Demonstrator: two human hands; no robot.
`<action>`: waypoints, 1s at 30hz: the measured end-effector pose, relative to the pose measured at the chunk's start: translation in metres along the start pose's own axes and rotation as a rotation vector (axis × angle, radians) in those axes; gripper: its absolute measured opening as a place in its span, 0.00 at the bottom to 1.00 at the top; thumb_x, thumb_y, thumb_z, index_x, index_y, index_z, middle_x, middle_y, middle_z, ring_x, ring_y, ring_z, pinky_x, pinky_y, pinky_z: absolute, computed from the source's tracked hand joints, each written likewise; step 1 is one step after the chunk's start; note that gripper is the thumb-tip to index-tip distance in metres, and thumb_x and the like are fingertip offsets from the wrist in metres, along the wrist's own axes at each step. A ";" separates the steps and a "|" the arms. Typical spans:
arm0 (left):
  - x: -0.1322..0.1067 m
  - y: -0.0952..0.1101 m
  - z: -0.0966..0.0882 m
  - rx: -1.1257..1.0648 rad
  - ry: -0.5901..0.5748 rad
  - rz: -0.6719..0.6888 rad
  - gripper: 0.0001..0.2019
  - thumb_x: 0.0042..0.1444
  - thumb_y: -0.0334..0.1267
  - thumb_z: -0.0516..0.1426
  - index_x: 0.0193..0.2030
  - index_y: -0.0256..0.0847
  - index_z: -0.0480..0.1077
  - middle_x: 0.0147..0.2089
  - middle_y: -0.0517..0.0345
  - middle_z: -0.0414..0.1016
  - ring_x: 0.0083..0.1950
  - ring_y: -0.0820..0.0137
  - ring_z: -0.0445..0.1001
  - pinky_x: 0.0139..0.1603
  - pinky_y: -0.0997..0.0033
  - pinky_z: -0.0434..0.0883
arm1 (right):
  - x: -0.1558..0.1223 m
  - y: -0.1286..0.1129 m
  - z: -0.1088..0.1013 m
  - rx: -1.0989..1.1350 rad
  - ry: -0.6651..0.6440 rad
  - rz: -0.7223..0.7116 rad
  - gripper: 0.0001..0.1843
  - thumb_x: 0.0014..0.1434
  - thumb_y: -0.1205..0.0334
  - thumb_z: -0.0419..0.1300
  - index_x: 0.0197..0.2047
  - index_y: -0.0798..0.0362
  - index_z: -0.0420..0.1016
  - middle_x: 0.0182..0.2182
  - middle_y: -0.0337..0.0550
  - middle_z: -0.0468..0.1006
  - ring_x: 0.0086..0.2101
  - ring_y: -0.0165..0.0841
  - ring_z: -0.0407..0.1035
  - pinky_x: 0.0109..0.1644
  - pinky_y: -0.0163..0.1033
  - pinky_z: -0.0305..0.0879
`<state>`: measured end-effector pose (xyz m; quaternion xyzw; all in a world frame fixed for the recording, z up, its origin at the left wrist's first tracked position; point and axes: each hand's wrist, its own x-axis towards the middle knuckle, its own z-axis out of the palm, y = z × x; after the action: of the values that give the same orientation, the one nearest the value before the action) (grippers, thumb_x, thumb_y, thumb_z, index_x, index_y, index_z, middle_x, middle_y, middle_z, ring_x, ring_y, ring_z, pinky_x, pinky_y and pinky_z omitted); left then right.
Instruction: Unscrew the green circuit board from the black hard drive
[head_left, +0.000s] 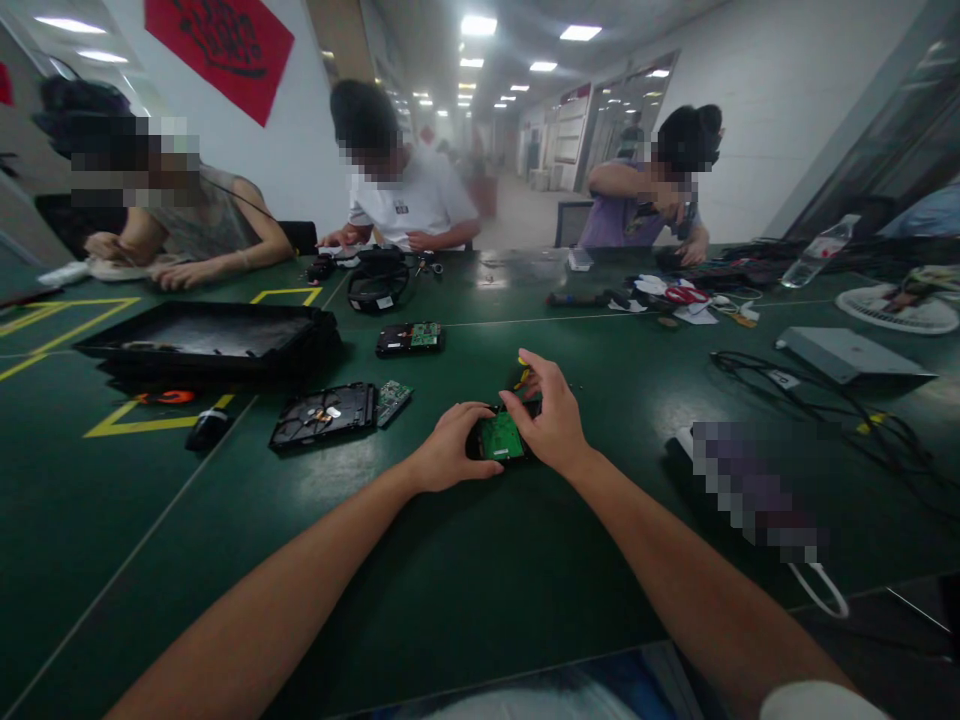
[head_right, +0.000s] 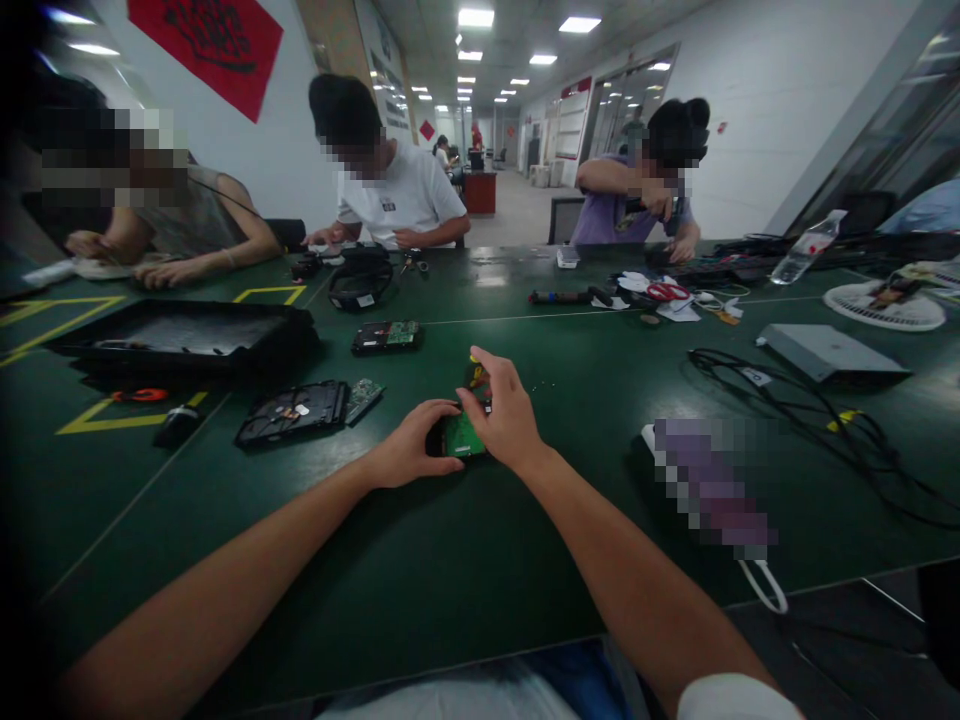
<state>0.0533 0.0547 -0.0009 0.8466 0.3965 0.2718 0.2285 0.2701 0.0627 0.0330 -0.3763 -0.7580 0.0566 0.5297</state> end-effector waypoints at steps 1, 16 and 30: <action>0.000 0.000 0.000 0.000 0.003 -0.002 0.38 0.49 0.52 0.71 0.64 0.44 0.65 0.68 0.42 0.67 0.70 0.46 0.66 0.73 0.37 0.58 | 0.000 0.000 0.000 0.010 -0.008 0.002 0.33 0.68 0.59 0.61 0.72 0.40 0.56 0.58 0.49 0.72 0.46 0.41 0.76 0.52 0.54 0.79; 0.001 0.005 -0.004 -0.001 -0.004 -0.015 0.38 0.48 0.51 0.72 0.63 0.44 0.66 0.67 0.42 0.68 0.70 0.46 0.66 0.74 0.37 0.57 | 0.002 -0.004 -0.001 0.014 -0.030 0.011 0.34 0.69 0.61 0.59 0.74 0.39 0.53 0.56 0.49 0.72 0.46 0.40 0.75 0.53 0.54 0.78; 0.002 -0.001 -0.001 0.021 0.010 0.013 0.40 0.46 0.53 0.72 0.63 0.42 0.66 0.66 0.42 0.68 0.67 0.47 0.67 0.70 0.42 0.64 | 0.001 -0.003 0.000 0.023 -0.034 -0.012 0.35 0.68 0.59 0.61 0.73 0.40 0.55 0.58 0.50 0.71 0.46 0.41 0.75 0.53 0.55 0.78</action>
<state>0.0527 0.0573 -0.0001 0.8503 0.3948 0.2732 0.2157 0.2687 0.0609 0.0357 -0.3646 -0.7684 0.0687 0.5214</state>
